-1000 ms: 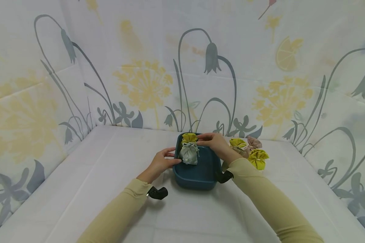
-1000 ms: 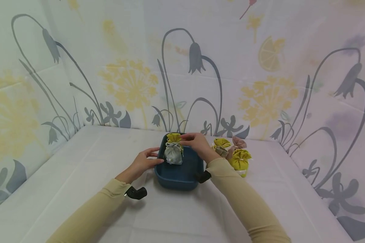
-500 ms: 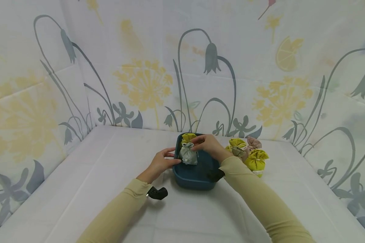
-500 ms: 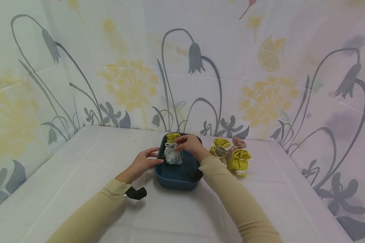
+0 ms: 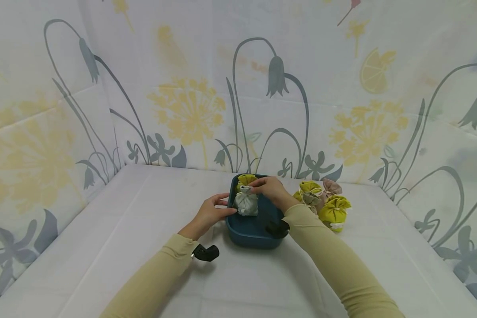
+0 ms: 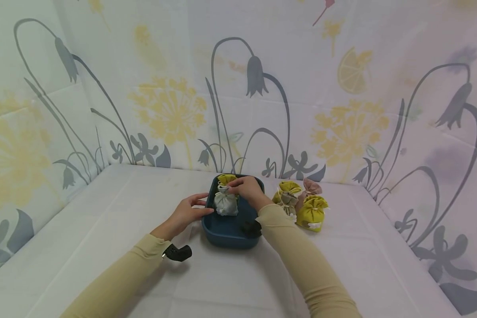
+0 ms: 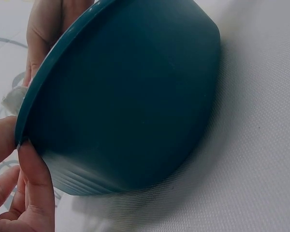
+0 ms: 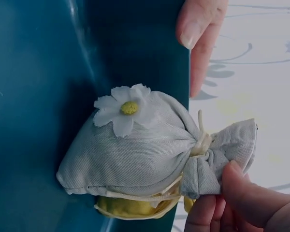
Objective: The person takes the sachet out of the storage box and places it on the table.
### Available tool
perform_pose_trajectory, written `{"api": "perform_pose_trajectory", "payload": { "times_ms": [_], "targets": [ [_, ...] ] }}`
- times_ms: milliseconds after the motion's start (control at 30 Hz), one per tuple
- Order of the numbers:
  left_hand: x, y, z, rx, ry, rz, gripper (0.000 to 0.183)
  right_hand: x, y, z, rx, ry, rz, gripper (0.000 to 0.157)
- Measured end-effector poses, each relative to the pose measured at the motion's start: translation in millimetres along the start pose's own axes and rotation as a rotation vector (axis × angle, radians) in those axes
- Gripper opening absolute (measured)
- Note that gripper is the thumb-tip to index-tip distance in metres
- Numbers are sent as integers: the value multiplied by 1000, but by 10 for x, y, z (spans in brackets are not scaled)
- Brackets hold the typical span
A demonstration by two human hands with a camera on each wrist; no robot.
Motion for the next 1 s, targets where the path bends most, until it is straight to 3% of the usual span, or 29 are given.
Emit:
{"api": "perform_pose_trajectory", "payload": {
  "times_ms": [433,667,867,1000],
  "targets": [
    [19,-8,19,-4,-5,6,59,50,24,-107,-15,13,68,22],
    [-1,-7,-1,5,-47,-5,59,118,50,-265,-2,55,68,20],
    [-19,-3,-20,21,-40,-11,62,165,117,-424,-29,76,100,19],
    [-115,17,-102,36,-40,-8,62,201,172,-529,-56,81,126,19]
  ]
}}
Point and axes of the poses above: each hand's wrist, its own z-axis towards the middle knuckle, its own y-axis out of the back of the hand, x = y × z, the point moved 5 cm from there along z, towards the middle knuckle, and after that the axes turned 10 degrees about z, right-handed, at the moved point
